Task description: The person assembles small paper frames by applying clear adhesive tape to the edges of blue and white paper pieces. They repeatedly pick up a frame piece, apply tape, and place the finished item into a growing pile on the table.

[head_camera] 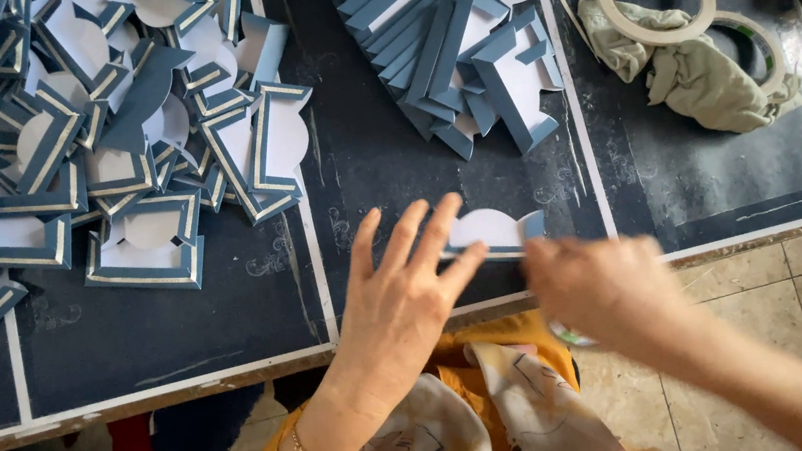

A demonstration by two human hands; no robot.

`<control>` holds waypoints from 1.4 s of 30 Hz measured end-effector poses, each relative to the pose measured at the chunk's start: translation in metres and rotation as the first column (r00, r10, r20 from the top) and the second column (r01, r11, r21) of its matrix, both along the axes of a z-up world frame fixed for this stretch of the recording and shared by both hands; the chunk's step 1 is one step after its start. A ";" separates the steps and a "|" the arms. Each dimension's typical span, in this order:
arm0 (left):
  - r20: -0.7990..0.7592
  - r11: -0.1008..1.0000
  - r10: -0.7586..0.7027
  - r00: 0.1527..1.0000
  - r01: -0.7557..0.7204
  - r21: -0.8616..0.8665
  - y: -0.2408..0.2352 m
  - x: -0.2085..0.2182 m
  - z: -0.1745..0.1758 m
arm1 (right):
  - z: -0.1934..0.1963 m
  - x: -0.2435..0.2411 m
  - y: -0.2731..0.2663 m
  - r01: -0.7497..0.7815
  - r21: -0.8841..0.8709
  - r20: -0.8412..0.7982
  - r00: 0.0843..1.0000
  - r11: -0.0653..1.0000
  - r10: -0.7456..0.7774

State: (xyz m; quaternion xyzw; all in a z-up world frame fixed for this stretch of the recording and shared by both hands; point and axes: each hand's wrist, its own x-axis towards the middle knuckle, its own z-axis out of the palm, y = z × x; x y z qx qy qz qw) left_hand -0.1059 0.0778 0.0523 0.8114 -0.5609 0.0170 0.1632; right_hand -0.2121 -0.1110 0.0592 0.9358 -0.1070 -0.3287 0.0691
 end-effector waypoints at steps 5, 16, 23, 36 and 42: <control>-0.043 0.955 0.285 0.957 -0.288 -0.074 -0.017 -0.015 -0.016 | 0.011 -0.016 0.068 -0.255 -0.573 0.519 0.623 0.779 0.586; -0.078 0.990 0.135 0.988 -0.138 -0.039 -0.013 -0.005 -0.029 | 0.010 -0.013 0.001 -0.138 0.020 0.256 0.958 0.990 0.128; -0.173 0.975 0.048 0.984 -0.084 -0.204 -0.009 -0.002 -0.019 | 0.008 0.011 -0.023 0.065 0.331 0.145 0.982 0.941 -0.119; -0.409 0.968 0.143 0.901 -0.213 -0.131 -0.022 -0.014 -0.010 | 0.001 0.010 -0.024 0.044 0.315 0.189 0.976 0.948 -0.109; -0.399 0.937 0.242 0.884 -0.320 -0.139 -0.038 -0.023 -0.014 | -0.005 -0.013 -0.003 -0.018 0.129 0.312 0.950 0.992 -0.024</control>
